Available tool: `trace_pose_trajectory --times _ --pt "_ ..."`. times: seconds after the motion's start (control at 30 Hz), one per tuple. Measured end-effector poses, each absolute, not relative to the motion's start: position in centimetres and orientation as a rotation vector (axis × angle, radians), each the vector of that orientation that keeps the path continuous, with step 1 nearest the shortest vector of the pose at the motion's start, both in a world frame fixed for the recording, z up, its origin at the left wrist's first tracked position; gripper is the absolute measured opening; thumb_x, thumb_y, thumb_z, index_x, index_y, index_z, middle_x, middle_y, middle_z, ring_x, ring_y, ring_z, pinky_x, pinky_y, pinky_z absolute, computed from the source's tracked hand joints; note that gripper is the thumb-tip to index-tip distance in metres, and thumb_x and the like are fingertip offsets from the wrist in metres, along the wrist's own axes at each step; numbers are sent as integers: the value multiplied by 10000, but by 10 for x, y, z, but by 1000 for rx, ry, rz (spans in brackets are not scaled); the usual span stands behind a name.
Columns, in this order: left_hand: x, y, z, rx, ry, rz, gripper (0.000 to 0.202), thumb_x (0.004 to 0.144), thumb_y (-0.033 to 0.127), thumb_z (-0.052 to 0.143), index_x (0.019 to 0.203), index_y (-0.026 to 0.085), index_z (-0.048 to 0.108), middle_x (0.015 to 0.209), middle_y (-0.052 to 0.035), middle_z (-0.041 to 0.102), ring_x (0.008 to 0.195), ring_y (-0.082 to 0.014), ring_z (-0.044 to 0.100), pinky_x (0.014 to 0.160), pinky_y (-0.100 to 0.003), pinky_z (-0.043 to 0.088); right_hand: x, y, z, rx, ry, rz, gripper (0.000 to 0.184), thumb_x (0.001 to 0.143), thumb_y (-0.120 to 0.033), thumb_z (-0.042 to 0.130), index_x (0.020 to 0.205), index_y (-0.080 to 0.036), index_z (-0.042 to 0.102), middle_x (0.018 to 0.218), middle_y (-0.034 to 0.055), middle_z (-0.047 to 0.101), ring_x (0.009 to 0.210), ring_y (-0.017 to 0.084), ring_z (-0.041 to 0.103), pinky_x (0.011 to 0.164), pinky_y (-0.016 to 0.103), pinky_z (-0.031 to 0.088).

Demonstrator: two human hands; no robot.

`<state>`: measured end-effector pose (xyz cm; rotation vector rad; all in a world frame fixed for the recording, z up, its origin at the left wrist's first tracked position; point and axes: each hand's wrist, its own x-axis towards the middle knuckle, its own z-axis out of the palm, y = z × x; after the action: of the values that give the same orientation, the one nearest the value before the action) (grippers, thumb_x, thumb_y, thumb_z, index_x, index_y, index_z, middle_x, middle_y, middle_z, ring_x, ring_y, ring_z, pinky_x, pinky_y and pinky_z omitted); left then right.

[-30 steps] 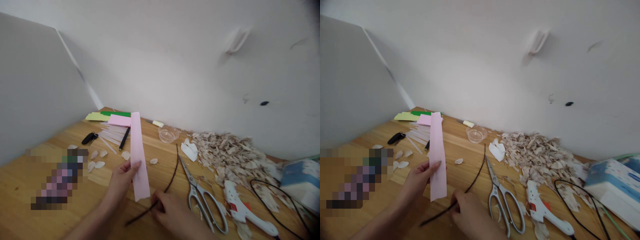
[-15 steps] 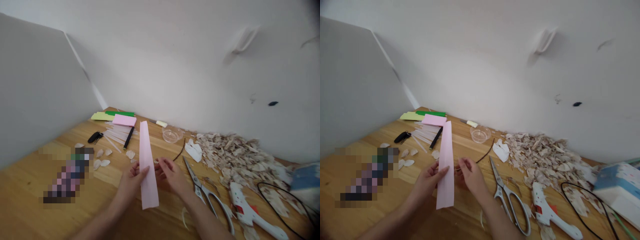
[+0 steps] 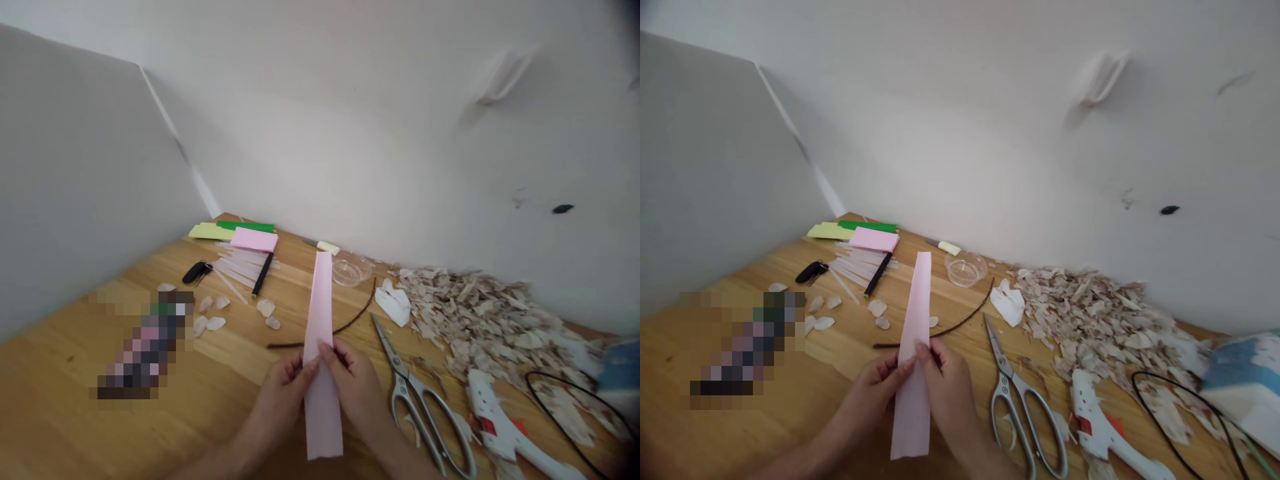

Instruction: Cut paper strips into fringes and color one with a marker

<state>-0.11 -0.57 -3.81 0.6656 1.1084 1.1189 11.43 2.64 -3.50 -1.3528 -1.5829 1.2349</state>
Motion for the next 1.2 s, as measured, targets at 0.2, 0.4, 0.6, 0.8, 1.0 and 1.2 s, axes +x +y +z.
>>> trace_pose_trajectory --times 0.2,0.4,0.6,0.8,1.0,1.2 --pt "-2 -14 -41 757 1146 1018 433 651 566 629 650 136 576 538 11 517 473 -111 466 444 -216 350 120 16 -29 -1425 -1826 682 408 864 -462 386 583 -178 474 503 -18 477 477 114 426 487 229 269" --pt "5 -1 -34 975 1313 1193 289 766 452 541 736 165 548 625 17 521 564 -131 495 506 -228 379 121 9 -35 -1357 -1884 733 376 896 -428 355 709 -175 560 585 2 562 521 122 508 488 210 313" --pt "8 26 -33 978 1437 1347 301 777 448 475 635 182 479 600 29 451 578 -135 426 544 -254 353 121 2 -42 -1376 -1941 587 414 898 -417 346 590 -177 484 476 -28 463 431 104 429 443 221 249" --pt "10 29 -31 995 1542 1463 295 827 445 433 669 197 465 610 32 448 593 -148 429 561 -268 339 123 1 -41 -1398 -1938 652 425 893 -442 347 575 -182 458 473 -30 459 429 103 434 433 212 262" --pt "7 33 -27 1033 1525 1514 307 811 480 477 706 192 492 627 27 489 591 -141 456 550 -253 352 122 -7 -41 -1389 -1991 559 438 898 -460 336 572 -188 440 448 -40 427 407 103 414 432 221 242" --pt "-1 38 -22 1009 1465 1516 299 805 469 487 702 188 485 610 48 447 545 -108 427 505 -210 354 123 -13 -38 -1461 -2024 826 432 901 -480 315 614 -184 444 522 -26 481 488 109 449 473 218 263"
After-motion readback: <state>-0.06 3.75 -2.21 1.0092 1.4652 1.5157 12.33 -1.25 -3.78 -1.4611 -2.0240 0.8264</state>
